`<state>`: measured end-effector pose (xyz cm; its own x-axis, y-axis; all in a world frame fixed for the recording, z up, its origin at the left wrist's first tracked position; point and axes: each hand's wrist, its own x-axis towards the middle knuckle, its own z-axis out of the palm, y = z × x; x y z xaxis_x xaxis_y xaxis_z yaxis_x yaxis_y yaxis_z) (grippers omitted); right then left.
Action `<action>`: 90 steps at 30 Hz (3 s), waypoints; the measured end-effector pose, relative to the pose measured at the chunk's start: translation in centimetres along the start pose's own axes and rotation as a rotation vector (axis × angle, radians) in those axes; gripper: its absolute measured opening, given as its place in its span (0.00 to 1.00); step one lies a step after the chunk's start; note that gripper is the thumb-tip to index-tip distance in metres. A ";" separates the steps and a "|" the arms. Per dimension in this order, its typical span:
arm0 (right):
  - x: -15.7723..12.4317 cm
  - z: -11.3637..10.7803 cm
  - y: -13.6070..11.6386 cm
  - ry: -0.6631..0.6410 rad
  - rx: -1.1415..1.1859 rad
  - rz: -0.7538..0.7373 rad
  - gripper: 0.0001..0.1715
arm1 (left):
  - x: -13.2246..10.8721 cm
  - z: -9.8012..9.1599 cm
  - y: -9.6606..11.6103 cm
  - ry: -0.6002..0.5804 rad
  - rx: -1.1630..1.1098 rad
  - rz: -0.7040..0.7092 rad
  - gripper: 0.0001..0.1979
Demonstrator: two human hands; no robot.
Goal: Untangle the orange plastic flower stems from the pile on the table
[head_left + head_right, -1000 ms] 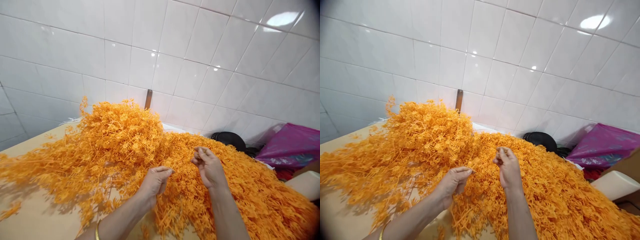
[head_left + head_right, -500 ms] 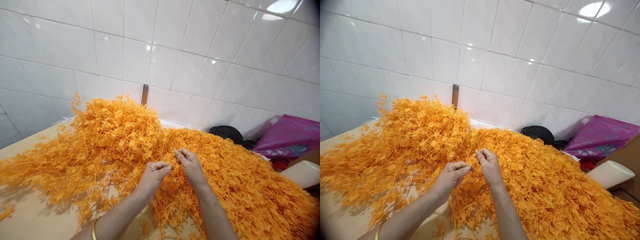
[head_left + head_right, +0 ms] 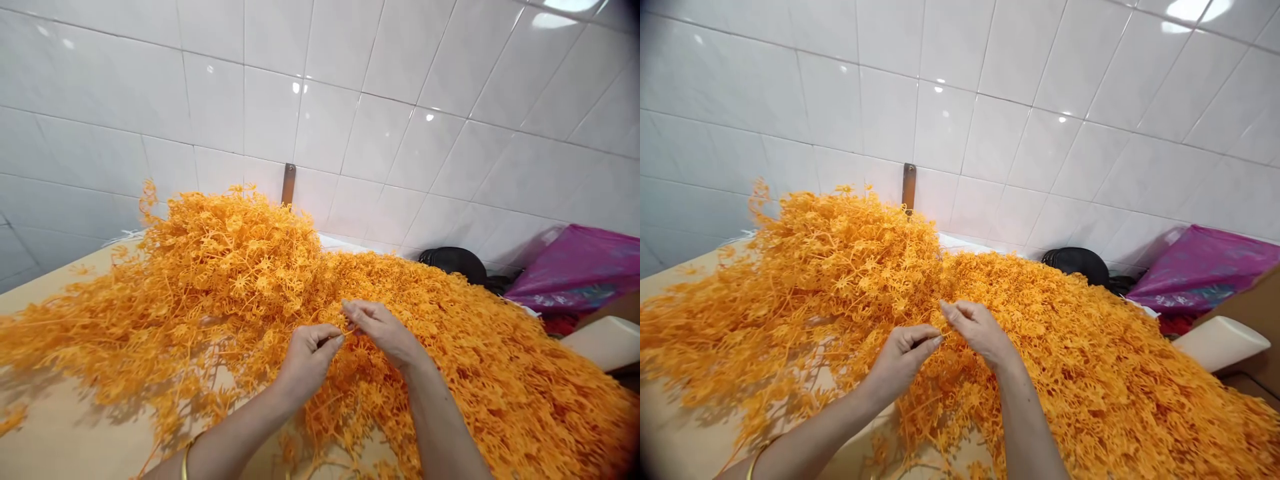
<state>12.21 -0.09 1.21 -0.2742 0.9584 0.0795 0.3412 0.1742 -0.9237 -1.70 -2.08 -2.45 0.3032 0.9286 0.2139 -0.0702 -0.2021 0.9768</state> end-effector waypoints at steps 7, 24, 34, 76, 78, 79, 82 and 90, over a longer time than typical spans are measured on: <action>0.6 1.7 0.5 0.233 -0.076 -0.136 0.22 | 0.2 -0.5 0.9 0.029 -0.054 -0.043 0.12; -0.8 -0.1 -1.6 0.318 -0.325 -0.162 0.10 | 2.4 -3.5 1.2 0.324 -0.809 -0.459 0.04; -1.0 3.5 -1.8 0.058 -0.496 -0.241 0.10 | 1.7 -2.7 2.7 0.244 -0.903 -0.258 0.05; -1.6 2.7 -3.6 -0.186 -0.284 -0.254 0.15 | 0.7 -6.3 8.0 0.250 -0.395 0.078 0.08; -2.0 1.3 -4.1 -0.046 -0.239 -0.254 0.15 | 0.8 -6.4 7.7 0.228 -0.336 0.051 0.13; -2.1 0.7 -4.3 0.038 -0.209 -0.263 0.16 | 0.9 -6.4 7.5 0.210 -0.320 0.018 0.15; -2.5 -0.7 -4.5 0.302 -0.085 -0.297 0.19 | 1.1 -6.1 7.1 0.172 -0.289 -0.069 0.18; -2.6 -3.2 -3.3 0.582 -0.007 -0.280 0.21 | 0.9 -5.2 5.9 0.105 -0.181 -0.176 0.18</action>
<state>14.68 -2.44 5.20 0.1781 0.8419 0.5095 0.3336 0.4354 -0.8361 -6.79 -0.82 3.52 0.2263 0.9736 0.0306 -0.1964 0.0149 0.9804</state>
